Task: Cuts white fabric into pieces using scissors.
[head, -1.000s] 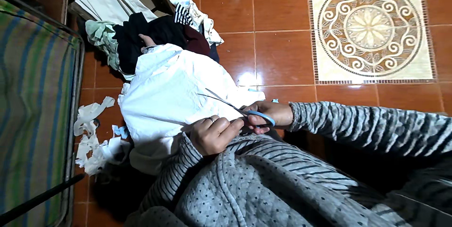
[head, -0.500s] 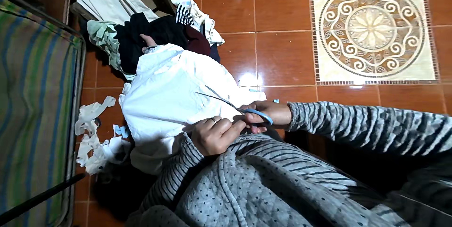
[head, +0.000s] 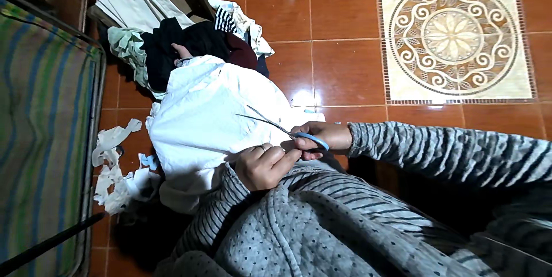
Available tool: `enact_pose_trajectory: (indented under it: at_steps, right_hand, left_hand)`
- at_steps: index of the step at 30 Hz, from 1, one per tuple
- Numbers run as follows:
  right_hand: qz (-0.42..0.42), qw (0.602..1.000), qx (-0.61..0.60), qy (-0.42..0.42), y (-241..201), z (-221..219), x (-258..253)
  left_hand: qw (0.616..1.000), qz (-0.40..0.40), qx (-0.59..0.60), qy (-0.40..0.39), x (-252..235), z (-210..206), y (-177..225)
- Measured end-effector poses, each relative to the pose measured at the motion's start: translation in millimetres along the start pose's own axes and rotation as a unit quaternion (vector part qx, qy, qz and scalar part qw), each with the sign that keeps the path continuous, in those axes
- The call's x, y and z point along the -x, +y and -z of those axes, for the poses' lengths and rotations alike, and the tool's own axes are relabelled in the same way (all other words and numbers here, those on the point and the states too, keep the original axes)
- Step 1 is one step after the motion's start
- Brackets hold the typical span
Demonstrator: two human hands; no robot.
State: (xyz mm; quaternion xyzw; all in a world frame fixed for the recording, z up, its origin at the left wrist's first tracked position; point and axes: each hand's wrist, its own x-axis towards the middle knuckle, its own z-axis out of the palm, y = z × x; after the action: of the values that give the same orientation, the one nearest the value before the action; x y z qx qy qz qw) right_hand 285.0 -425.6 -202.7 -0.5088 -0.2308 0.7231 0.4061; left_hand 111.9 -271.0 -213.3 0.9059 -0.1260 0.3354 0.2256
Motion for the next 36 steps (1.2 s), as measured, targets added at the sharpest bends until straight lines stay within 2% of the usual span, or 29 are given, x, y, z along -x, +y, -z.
enact_pose_trajectory:
  at_steps: [5, 11, 36]
  right_hand:
    - [-0.012, 1.0, -0.008, 0.028, 3, 0, 4]
    - [-0.049, 0.998, -0.028, 0.013, -6, -5, 4]
    - [-0.043, 0.997, -0.058, 0.041, -4, -8, -6]
  left_hand:
    - [1.0, 0.001, -0.003, 0.004, 0, -1, 0]
    - [1.0, -0.004, 0.003, 0.0, 0, -1, 1]
    - [1.0, -0.011, 0.007, -0.002, 0, 0, 2]
